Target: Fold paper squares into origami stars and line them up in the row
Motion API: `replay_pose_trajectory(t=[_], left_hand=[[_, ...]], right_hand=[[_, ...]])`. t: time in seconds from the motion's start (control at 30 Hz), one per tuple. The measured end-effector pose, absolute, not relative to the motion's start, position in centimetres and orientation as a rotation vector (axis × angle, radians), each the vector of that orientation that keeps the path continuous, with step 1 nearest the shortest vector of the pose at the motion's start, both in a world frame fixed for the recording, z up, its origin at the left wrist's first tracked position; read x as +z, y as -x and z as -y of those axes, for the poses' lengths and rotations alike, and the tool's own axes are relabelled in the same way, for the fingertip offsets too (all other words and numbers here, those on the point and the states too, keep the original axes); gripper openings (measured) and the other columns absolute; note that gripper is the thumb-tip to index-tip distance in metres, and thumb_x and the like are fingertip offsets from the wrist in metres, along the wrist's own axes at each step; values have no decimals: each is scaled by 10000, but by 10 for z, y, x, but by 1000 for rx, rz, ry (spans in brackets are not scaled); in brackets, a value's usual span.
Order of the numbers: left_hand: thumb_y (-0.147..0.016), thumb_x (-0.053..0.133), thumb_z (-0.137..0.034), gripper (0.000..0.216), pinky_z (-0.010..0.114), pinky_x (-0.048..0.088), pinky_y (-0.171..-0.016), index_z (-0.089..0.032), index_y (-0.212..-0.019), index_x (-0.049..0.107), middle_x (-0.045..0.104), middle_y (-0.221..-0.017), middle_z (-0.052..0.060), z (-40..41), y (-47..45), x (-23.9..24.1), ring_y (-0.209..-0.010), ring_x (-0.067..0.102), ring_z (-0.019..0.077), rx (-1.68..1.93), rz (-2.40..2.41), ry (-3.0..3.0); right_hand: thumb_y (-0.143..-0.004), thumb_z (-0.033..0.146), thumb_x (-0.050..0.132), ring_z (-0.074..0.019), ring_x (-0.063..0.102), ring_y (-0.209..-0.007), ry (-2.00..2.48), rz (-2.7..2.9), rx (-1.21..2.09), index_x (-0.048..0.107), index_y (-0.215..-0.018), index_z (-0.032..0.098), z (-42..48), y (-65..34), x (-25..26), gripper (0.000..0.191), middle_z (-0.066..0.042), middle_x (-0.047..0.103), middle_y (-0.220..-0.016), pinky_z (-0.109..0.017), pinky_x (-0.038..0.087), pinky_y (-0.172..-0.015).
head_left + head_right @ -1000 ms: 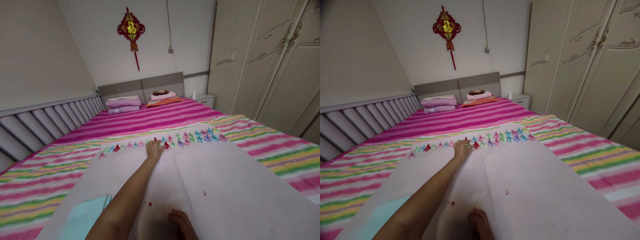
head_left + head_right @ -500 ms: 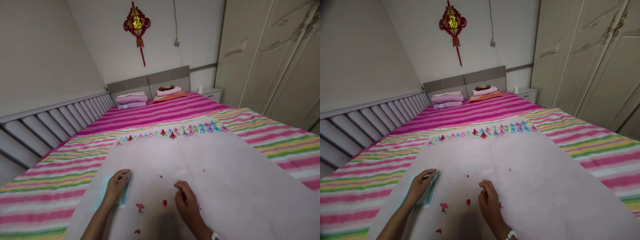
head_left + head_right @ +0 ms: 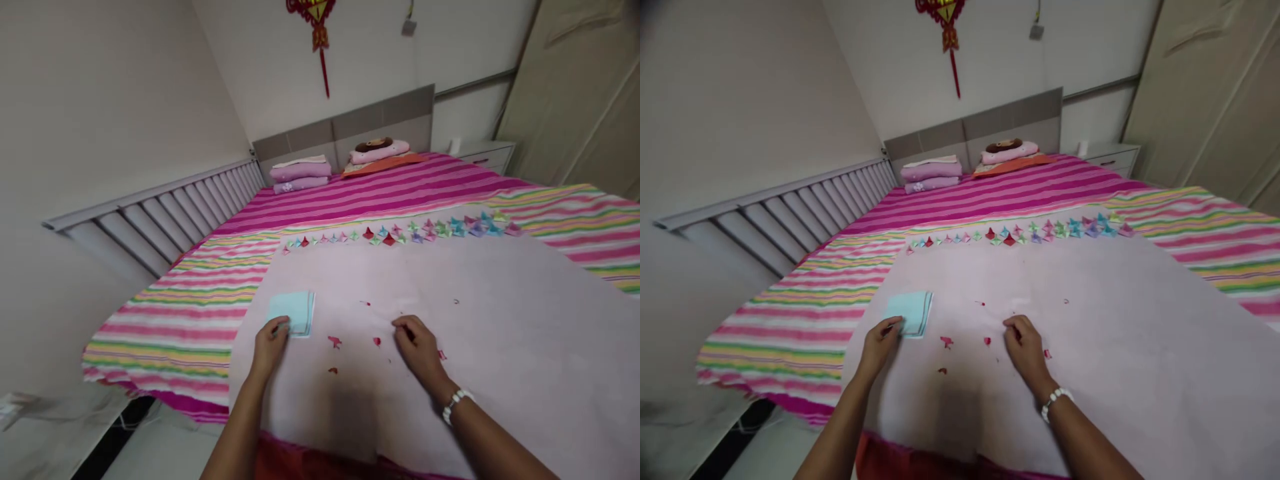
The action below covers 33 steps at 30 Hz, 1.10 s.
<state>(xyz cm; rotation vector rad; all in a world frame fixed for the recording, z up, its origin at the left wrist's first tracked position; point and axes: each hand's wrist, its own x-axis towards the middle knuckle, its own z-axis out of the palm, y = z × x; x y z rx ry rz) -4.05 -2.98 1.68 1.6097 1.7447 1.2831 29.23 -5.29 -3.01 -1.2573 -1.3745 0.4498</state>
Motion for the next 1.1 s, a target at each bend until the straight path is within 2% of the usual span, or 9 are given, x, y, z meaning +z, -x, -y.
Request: replay_pose_trajectory(t=[0.17,0.37,0.87,1.1], left_hand=[[-633,730,-381,345,436,370,-1050,-187,-918,717,705,-1093,110,31,38,10,-1172,558,267,1255,-1648,-1660],[-668,724,-357,364,444,322,-1085,-198,-995,709,660,-1201,115,27,43,10,-1308,429,259,1140,-1550,-1707],[-698,682,-425,401,435,335,-1079,-188,-1020,711,668,-1193,119,20,52,8,-1251,500,268,1017,-1569,-1668],[-758,579,-473,365,425,395,-1018,-190,-932,731,726,-1070,81,19,47,7,-1147,583,266,1075,-1617,-1656]], right_hand=[[-759,187,483,-204,570,-720,1285,1387,432,598,-752,202,54,-293,-28,115,-41,602,-768,-330,453,-677],[-759,194,480,-203,565,-703,1302,1406,415,594,-753,198,53,-293,-29,115,-42,592,-768,-327,448,-655],[-762,189,485,-203,567,-718,1301,1412,419,589,-756,209,53,-293,-29,106,-41,592,-774,-329,452,-671],[-758,176,478,-198,563,-697,1304,1417,411,589,-746,209,54,-292,-28,115,-37,594,-760,-323,453,-652]])
